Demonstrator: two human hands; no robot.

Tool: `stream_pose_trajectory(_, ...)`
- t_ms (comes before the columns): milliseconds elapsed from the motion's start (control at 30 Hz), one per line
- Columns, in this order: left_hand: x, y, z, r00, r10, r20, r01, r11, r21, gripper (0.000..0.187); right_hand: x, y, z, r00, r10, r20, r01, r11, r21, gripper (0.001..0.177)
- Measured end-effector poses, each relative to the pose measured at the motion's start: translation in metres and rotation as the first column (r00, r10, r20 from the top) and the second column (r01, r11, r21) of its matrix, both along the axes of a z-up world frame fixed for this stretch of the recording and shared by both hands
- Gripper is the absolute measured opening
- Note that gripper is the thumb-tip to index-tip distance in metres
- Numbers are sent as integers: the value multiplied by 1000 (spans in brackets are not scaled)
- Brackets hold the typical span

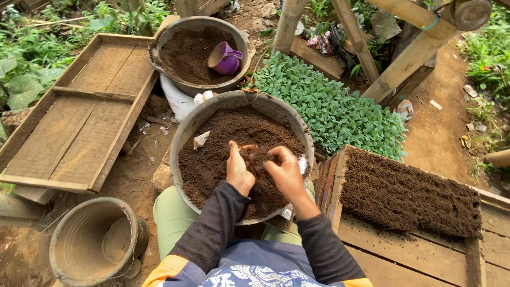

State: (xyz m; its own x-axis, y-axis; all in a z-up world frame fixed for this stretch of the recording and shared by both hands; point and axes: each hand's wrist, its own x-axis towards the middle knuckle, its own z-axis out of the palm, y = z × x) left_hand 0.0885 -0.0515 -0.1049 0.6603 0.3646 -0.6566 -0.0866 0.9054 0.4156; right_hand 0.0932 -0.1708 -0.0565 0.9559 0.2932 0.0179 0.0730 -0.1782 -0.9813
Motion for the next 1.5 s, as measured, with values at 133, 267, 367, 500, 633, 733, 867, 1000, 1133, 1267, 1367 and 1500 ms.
stream_pose_trajectory(133, -12, 4, 22, 983, -185, -12, 182, 952, 244, 58, 38, -88, -7, 983, -162, 87, 157, 986, 62, 26)
stream_pose_trajectory(267, -22, 12, 16, 987, -144, -76, 153, 666, 730, 32, 44, -217, -13, 864, -434, 255, 486, 851, -198, 23)
stream_pose_trajectory(367, -32, 21, 18, 987, -145, -76, 123, 351, 928, 22, 36, -314, -22, 757, -596, 269, 648, 628, -432, 22)
stream_pose_trajectory(500, -44, 25, 33, 979, -101, -175, 167, -79, 983, 21, 15, -395, -16, 656, -724, 216, 657, 406, -635, 16)
stream_pose_trajectory(633, -44, 27, 20, 978, -61, -198, 181, -207, 961, 21, 14, -443, -50, 574, -812, 103, 621, 350, -701, 15)
stream_pose_trajectory(733, -46, 24, 18, 971, -31, -235, 222, -232, 947, 25, 19, -458, -80, 538, -842, -34, 634, 430, -643, 19)
stream_pose_trajectory(867, -45, 18, 22, 968, -48, -247, 236, -162, 958, 26, 29, -486, -135, 580, -812, -67, 608, 487, -627, 15)
stream_pose_trajectory(1000, -44, 15, 28, 969, -44, -244, 238, -102, 966, 22, 36, -487, -159, 691, -711, 125, 639, 522, -565, 32)
stream_pose_trajectory(1133, -41, 23, 27, 998, -19, -64, 59, -202, 978, 12, 38, -472, -143, 675, -725, 136, 592, 423, -686, 40)
stream_pose_trajectory(1267, -52, 30, 34, 970, 75, -230, 242, -267, 933, 7, 49, -363, -66, 744, -567, 354, 644, 465, -608, 19)
stream_pose_trajectory(1367, -57, 29, 39, 817, 109, -567, 569, -317, 759, 20, 36, -250, -3, 903, -297, 312, 426, 719, -549, 9)
stream_pose_trajectory(1500, -58, 32, 34, 594, 98, -798, 751, -423, 507, 25, 8, -131, 56, 982, 124, 141, -21, 818, -574, 16)
